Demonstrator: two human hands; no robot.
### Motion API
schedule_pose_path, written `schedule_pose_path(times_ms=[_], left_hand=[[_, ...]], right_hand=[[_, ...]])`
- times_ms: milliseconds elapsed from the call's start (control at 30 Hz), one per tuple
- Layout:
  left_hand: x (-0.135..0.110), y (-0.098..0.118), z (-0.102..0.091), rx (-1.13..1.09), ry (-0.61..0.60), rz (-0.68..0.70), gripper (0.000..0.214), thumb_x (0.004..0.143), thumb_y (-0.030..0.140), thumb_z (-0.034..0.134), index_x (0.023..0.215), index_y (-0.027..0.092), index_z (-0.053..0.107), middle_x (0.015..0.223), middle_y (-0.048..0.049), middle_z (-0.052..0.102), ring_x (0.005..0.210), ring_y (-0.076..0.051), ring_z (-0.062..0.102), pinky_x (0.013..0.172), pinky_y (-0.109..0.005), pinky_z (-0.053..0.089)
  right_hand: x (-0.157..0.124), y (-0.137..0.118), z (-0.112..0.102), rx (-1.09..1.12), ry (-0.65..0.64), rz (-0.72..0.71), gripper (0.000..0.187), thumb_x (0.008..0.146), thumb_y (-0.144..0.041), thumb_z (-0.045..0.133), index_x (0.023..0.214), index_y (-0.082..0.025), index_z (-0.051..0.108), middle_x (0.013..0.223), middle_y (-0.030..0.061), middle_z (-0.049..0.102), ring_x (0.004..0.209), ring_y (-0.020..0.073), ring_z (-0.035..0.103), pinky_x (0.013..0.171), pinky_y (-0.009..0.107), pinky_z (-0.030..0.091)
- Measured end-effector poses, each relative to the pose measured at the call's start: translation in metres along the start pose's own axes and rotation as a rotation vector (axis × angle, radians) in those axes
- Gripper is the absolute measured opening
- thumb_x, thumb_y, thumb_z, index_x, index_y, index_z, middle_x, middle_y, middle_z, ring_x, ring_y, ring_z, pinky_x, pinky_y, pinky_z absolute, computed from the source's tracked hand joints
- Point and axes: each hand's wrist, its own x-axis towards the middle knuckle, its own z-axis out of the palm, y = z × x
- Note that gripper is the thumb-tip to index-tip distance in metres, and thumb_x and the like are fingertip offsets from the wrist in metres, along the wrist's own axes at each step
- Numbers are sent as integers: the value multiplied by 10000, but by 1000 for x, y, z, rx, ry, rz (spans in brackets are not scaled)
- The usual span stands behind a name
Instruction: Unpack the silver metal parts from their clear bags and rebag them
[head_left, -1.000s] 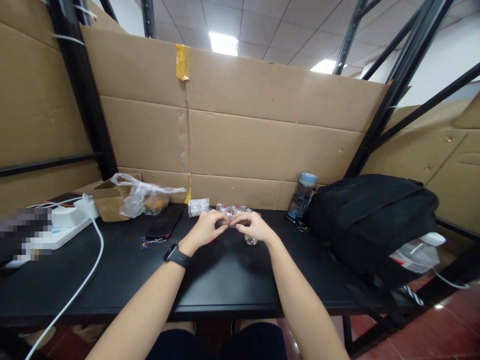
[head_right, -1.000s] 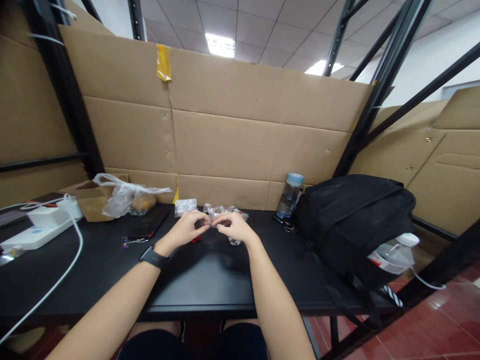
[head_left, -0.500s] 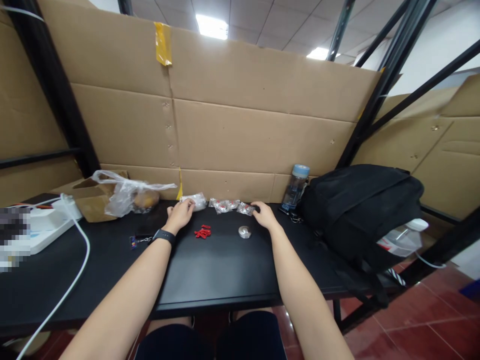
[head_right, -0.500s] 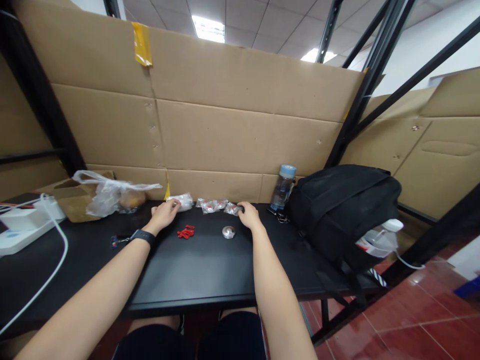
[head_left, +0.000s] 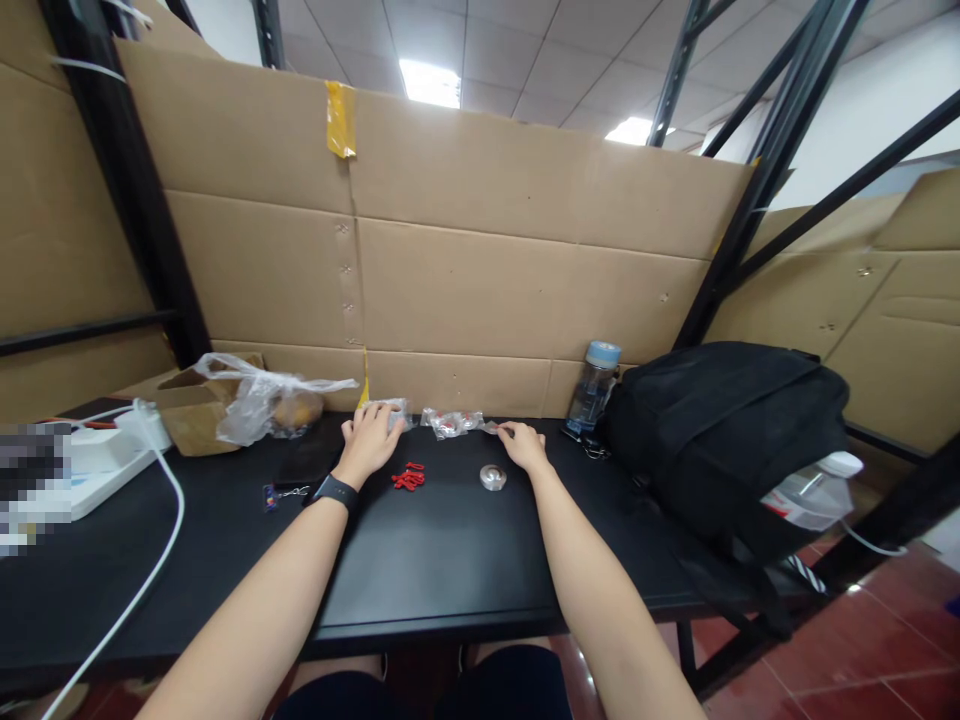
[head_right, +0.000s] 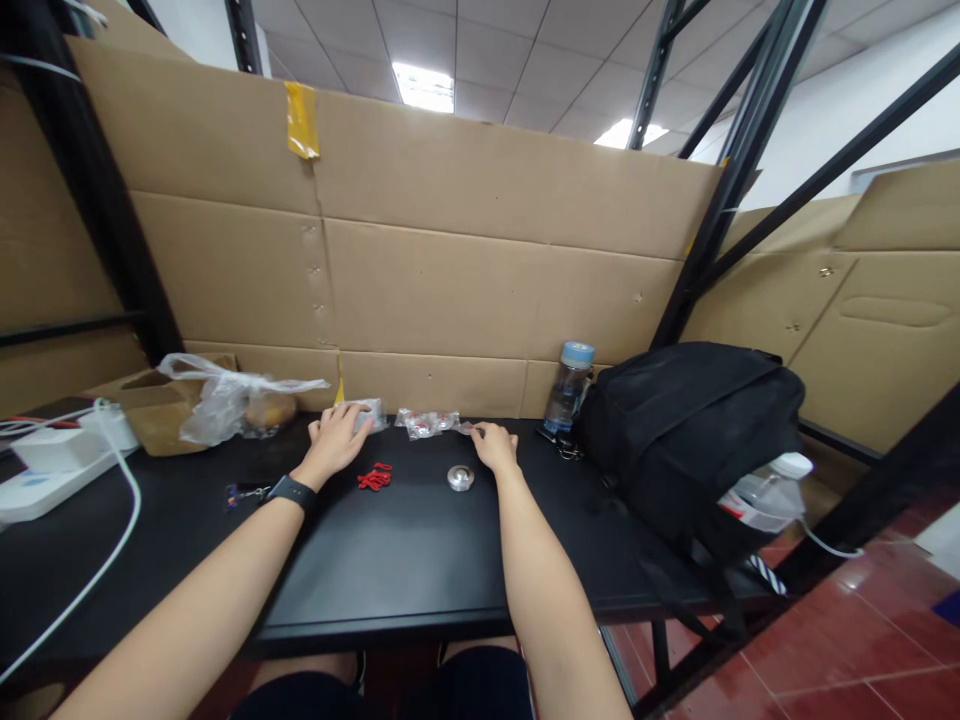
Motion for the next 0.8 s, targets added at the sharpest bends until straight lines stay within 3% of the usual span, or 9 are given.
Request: schedule_pose_path(times_ms=[100,267,633,800], left_hand=[[-5,14,-8,-35,58,73,324,974,433,412,1187,300,616,1324,-93,593,1237,-306,467,956,-478,373],[-13,33,-12,-73,72,172,260,944,377,483,1134,301,644,1298,-80,597,1232,-297,468,967,-467,360],[-21,46,-7,-174,-13,255,238,896,317,536,1084,279,675,1258,-65,606,1222,-306,471,987,-487,362],[-21,49,-6,-239,-54,217,215,895,328,535,1030,278,695,1204,-58,652,1189,-304,499,965,-480,373]], right_hand=[[-1,0,-4,13,15,2,297,957,-380,489,1108,-323,739,1177,52,729,1167,272,608,982,418,368],[-3,-7,-1,20,15,-136,296,851,-422,652,1121,-323,723,1233,29,704,1184,261,590,985,406,358],[2,-3,3,264,67,36,207,835,-318,633,960,-276,792,1086,71,766,1164,304,623,1011,415,356],[2,-7,3,506,68,59,266,828,-374,593,803,-210,802,855,55,778,1004,302,671,863,347,469]])
